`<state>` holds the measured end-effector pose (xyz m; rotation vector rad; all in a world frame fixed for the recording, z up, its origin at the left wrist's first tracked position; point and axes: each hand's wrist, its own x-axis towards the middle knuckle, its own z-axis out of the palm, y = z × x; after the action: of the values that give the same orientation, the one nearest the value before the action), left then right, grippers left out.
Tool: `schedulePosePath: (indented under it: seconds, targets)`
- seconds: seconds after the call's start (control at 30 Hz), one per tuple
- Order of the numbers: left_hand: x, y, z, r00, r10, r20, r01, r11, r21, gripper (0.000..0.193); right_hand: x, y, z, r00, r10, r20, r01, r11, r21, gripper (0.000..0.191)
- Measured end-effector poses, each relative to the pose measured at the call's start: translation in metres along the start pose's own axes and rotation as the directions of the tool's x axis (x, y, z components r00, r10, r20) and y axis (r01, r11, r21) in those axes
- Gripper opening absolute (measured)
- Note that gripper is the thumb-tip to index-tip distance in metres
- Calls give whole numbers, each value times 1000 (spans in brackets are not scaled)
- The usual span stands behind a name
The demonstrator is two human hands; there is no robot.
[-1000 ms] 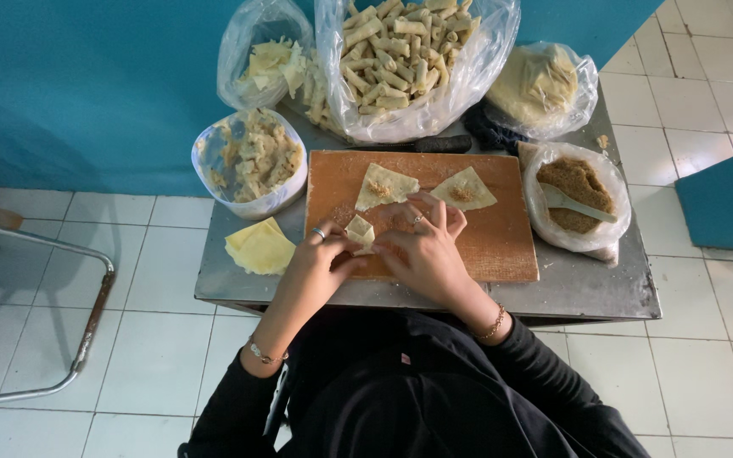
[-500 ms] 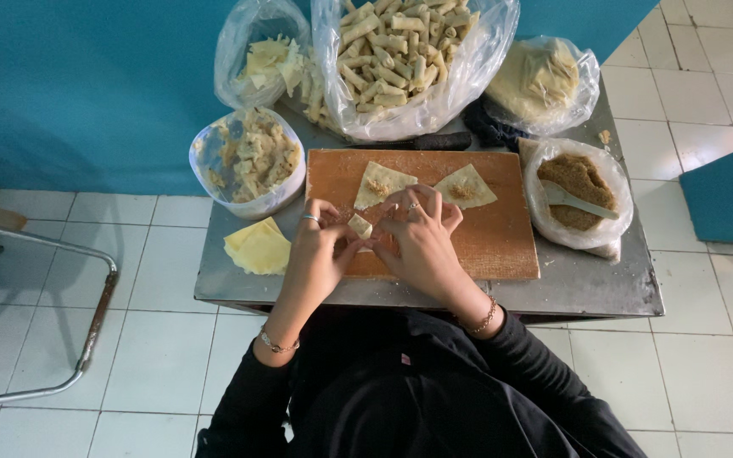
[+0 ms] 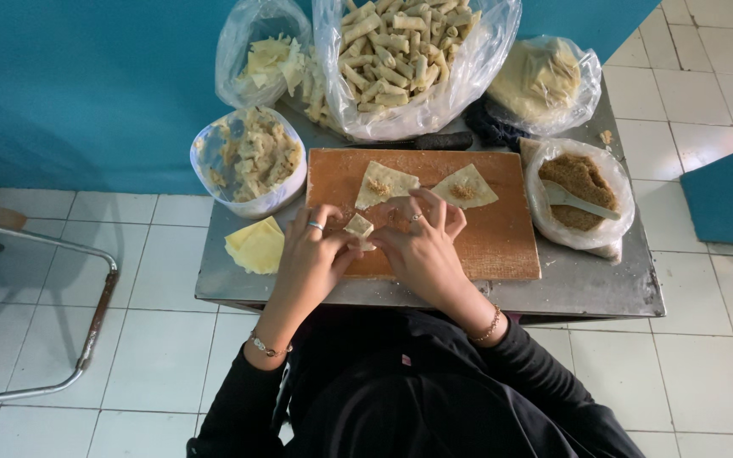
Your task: The person sits at a metal table and uses a spoon to place filling onto triangular pastry wrappers arranged on a cutting board, then folds the wrappers over the filling by hand and sets the folded pastries aside. Bags of already folded pastries, dough, and bowls of filling sit on the table.
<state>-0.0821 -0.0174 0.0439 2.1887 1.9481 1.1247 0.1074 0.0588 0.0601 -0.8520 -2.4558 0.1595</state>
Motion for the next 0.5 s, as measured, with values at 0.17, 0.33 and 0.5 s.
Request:
schedulePosePath:
  seconds: [0.17, 0.33, 0.5]
  targets:
    - [0, -5, 4, 997, 82, -6, -82, 997, -12, 18, -7, 4, -2, 998, -50, -23, 52, 996, 66, 43]
    - [0, -9, 9, 996, 87, -5, -87, 996, -27, 16, -9, 2, 4, 989, -113, -96, 115, 993, 12, 52]
    - [0, -10, 10, 999, 32, 2, -31, 998, -60, 16, -4, 2, 11, 988, -124, -87, 121, 992, -38, 39]
